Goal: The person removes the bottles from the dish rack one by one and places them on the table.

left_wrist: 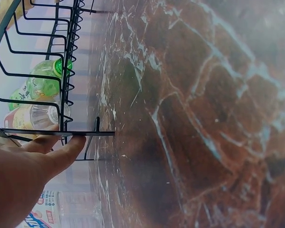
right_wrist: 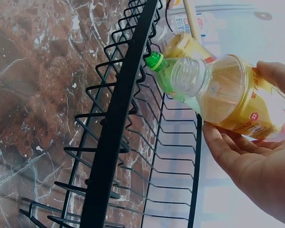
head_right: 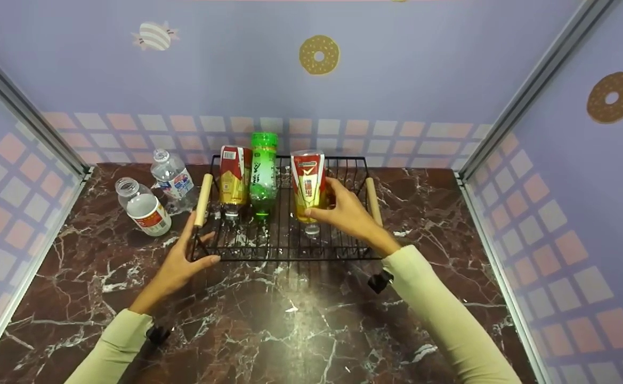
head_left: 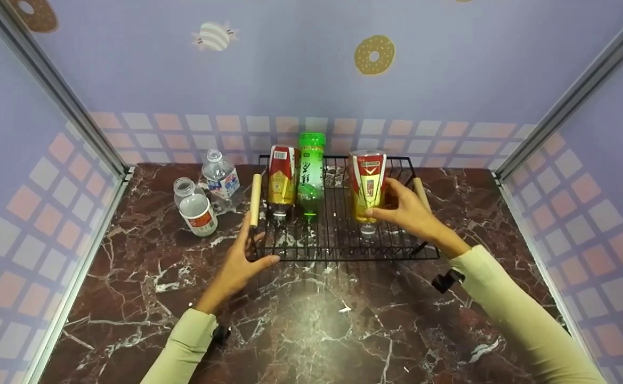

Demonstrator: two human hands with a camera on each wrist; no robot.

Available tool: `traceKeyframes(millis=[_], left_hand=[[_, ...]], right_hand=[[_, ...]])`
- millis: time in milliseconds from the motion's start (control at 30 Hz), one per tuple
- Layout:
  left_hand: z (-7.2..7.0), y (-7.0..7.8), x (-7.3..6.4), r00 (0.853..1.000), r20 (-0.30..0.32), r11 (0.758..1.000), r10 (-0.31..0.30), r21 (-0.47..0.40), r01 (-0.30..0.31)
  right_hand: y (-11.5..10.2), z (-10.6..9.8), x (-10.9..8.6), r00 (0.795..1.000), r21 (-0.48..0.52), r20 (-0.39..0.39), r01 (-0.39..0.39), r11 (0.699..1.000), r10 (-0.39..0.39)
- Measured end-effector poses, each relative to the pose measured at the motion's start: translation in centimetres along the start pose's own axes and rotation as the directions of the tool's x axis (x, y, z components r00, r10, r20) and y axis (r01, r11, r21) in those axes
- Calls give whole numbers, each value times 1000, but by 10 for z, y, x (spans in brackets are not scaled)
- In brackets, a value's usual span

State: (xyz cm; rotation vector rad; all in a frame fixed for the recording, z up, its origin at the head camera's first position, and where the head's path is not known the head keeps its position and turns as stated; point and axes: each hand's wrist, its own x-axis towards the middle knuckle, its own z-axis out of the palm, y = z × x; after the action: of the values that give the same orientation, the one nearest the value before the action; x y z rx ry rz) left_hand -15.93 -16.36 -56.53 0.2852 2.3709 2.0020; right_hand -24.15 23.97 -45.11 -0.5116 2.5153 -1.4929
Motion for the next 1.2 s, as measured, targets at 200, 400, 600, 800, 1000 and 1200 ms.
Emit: traceKeyframes(millis=[200, 400, 600, 800, 1000, 1200], left_hand=[[0, 1, -1, 1000, 5, 1000, 8, -14, -8], [0, 0, -1, 1000, -1, 1000, 18, -11, -18], [0, 0, -2, 1000, -10, 1000, 19, -9, -19], [0, -2, -2, 1000, -18, 999, 24, -24, -25], [-1, -3, -1, 1000, -14, 1000, 23, -5, -23], [-1, -2, 0, 1000, -8, 1000, 11, -1, -11]], right_hand=[[-1, -3, -7, 1000, -46, -20, 23, 999, -24], [-1, -4, -11, 999, -30, -22, 48, 998, -49], [-1, -3, -14, 998, -8, -9, 68, 998, -68], [-4, 1, -17, 997, 19, -5, 79, 997, -79], [-6, 5, -21, 994, 43, -12, 110, 993, -110], [-5, 10, -24, 994, 161, 28, 100, 982, -106]])
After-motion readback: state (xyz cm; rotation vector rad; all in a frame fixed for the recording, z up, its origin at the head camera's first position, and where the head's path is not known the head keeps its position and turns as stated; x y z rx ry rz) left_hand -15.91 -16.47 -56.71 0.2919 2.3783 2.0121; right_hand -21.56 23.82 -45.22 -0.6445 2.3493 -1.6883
